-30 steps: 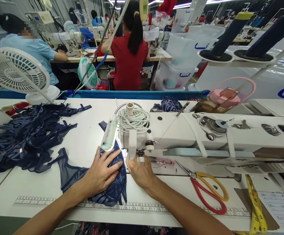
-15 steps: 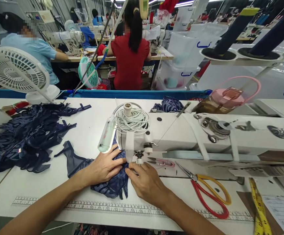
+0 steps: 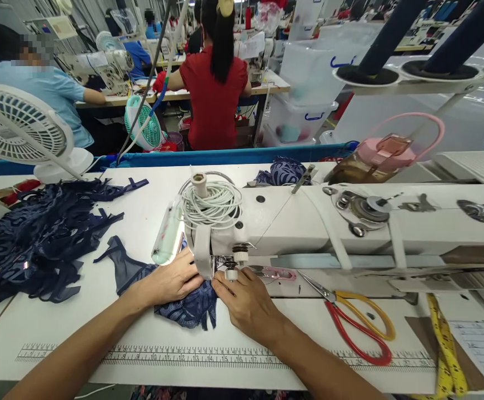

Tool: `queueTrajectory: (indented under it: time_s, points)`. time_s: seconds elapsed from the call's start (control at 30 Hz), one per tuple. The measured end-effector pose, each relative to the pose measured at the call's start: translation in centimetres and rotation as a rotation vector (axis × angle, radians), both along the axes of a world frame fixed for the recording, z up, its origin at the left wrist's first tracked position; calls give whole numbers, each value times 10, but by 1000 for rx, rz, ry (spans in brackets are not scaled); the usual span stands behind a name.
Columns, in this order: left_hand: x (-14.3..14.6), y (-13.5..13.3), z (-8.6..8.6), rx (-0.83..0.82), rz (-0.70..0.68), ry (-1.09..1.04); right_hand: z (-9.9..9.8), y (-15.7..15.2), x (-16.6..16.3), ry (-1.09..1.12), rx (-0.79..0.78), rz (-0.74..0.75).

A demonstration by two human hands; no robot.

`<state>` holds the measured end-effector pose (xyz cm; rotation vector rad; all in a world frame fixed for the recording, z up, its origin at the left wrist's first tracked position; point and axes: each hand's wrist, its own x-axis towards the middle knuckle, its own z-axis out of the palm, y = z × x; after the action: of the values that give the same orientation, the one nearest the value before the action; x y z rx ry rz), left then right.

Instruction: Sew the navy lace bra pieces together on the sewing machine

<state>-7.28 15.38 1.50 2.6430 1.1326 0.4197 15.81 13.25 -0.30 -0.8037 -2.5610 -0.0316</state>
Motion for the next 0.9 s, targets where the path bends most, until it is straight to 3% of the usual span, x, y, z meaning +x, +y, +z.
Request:
queueTrajectory:
  time_s: [0.57,0.77,0.9]
  points:
    - [-10,10,1,-5,-37,15,-1,-1,0,-27,-46,5]
    - [11,-33,22,45,47,10,1,-5,7,145,-51,-40]
    - [18,-60,13,37,157,33,4,-8,8,192,-122,30]
